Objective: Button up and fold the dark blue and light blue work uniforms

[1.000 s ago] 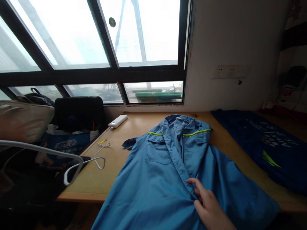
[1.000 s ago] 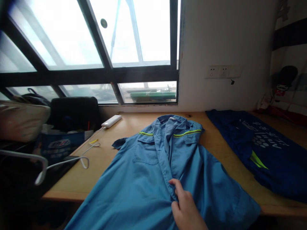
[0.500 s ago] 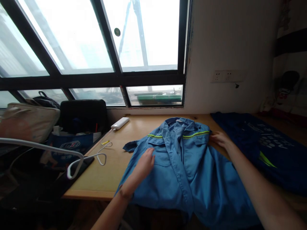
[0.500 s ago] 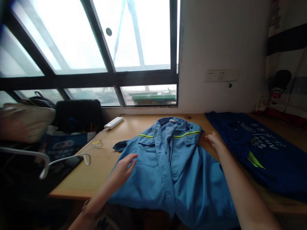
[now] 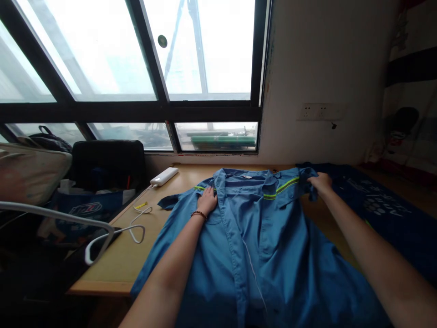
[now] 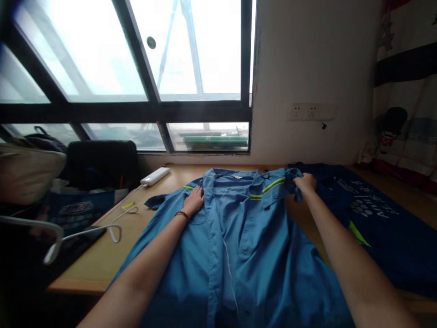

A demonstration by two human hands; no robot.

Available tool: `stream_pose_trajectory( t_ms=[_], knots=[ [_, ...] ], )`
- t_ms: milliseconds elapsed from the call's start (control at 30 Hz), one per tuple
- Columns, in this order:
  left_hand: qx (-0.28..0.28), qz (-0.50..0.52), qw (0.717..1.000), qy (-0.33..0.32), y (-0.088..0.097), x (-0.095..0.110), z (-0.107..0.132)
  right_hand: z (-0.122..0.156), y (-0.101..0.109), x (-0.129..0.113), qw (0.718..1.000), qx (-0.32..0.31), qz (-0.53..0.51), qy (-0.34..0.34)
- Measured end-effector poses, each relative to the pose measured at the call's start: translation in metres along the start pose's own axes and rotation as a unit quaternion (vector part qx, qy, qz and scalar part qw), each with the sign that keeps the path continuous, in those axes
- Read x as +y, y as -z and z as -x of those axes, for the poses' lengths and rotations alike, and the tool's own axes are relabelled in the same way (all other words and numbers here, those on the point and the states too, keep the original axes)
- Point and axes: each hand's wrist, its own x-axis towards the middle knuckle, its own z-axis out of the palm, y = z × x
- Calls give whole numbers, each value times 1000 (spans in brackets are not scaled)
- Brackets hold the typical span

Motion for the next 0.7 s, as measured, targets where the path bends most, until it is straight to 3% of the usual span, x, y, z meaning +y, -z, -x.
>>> stream_pose_trajectory(
  t_ms=[67,133,267,367,433,500,600,700],
  knots=[
    [1,2,1000,2,2,-14,-7,-13,17,2,985,48,162,39],
    [7,3,1000,4,3,-19,-11,-6,16,1,954,54,283,80],
    [35,2,999,4,2,-13,-6,60,-28,-8,911,36,343,225],
    [59,-1,998,-6,3,-6,7,122,-67,-12,878,-53,300,368],
    [75,-6,997,-11,5,1,17,149,-84,-12,879,-67,295,368],
    [94,-14,995,-19,8,12,27,157,-94,-13,890,-72,302,333],
    [105,-6,991,-87,13,33,40,141,-100,-24,906,-109,296,282],
    [33,22,976,-213,15,52,50,113,-104,-47,917,-111,279,262]
  ],
)
